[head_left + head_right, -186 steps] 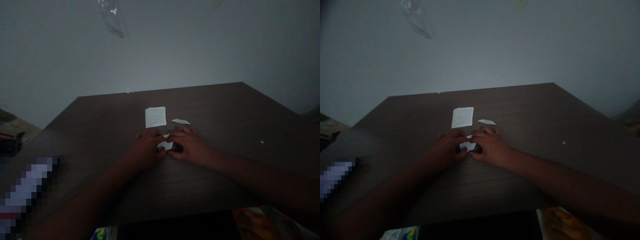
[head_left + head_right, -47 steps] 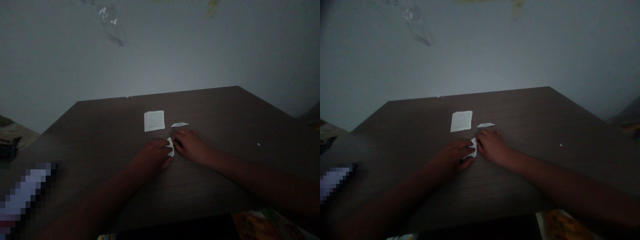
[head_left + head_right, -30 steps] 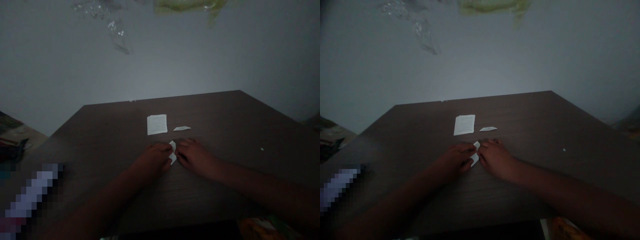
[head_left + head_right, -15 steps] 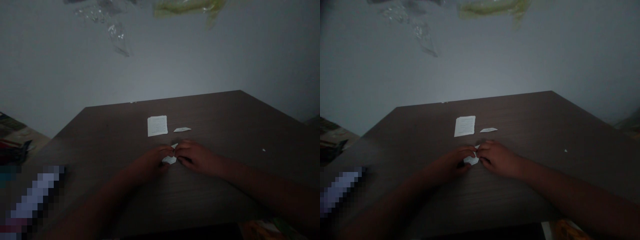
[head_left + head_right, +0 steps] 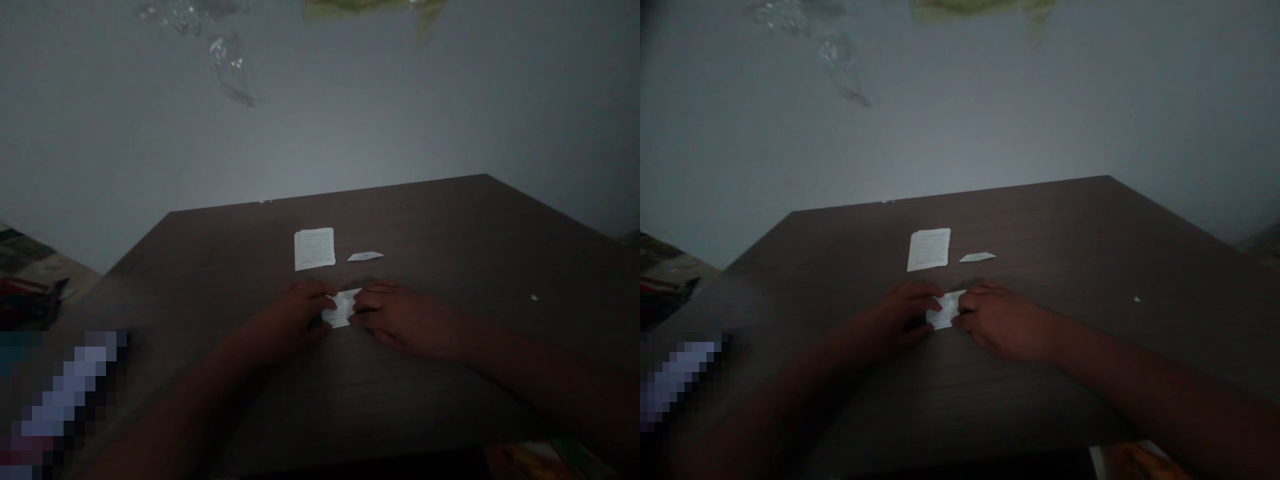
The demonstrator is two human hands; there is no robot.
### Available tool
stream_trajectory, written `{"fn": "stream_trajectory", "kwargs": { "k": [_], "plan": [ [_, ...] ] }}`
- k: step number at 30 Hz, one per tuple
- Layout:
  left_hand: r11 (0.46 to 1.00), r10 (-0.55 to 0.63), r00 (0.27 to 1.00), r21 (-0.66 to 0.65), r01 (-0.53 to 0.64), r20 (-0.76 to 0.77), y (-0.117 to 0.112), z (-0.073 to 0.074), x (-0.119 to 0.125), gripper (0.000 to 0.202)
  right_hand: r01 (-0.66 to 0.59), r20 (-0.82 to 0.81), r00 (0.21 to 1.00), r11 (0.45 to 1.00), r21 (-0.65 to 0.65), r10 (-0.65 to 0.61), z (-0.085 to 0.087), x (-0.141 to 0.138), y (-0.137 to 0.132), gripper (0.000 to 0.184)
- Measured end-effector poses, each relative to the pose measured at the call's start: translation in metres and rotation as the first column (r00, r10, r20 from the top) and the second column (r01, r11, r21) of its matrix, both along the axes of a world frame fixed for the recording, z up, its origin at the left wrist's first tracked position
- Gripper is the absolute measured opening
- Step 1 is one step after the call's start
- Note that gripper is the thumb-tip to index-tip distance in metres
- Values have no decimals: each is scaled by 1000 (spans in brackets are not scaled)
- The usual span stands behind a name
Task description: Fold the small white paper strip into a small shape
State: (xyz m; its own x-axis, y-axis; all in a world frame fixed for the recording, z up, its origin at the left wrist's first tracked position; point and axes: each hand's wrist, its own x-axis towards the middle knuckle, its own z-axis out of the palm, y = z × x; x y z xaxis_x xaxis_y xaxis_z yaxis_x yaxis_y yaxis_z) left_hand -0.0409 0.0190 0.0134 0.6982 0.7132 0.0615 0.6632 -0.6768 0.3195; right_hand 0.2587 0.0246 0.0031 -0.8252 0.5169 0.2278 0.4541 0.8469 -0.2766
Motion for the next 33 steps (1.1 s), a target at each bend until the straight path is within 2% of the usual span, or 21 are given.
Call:
{"fn": "stream_trajectory", "kwargs": {
  "k": [3, 7, 12, 18, 24, 28, 30, 33],
  "plan": [
    [999, -36, 999, -2, 36, -31, 3, 4, -2, 35, -54, 68, 996, 998, -11, 55, 3, 1, -1, 27],
    [997, -83, 995, -7, 83, -51, 0, 11, -2, 37, -8, 63, 998, 999, -51, 11, 7, 1, -4, 28],
    [998, -58, 996, 10, 58, -65, -7, 16, 5, 38, -9, 88, 996, 998, -63, 14, 7, 0, -6, 33],
    [996, -63, 994, 57, 68, -86, -3, 7, 8, 35, -26, 73, 997, 998, -49, 30, 7, -1, -6, 34],
    [992, -90, 990, 83, 99, -109, 6, 2, 3, 43, -42, 124, 991, 999, -9, 43, 7, 0, -5, 30],
    [992, -113, 990, 42, 117, -80, 8, 4, 0, 29, -87, 127, 988, 996, -5, 87, 9, 3, -3, 27],
    [996, -92, 994, 6, 92, -56, 7, 5, 1, 20, -110, 123, 986, 994, 3, 109, 11, 4, -2, 29],
    [999, -29, 999, -38, 28, -24, 5, 6, 5, 18, -147, 122, 982, 989, 34, 142, 11, 6, -2, 33]
  ]
}}
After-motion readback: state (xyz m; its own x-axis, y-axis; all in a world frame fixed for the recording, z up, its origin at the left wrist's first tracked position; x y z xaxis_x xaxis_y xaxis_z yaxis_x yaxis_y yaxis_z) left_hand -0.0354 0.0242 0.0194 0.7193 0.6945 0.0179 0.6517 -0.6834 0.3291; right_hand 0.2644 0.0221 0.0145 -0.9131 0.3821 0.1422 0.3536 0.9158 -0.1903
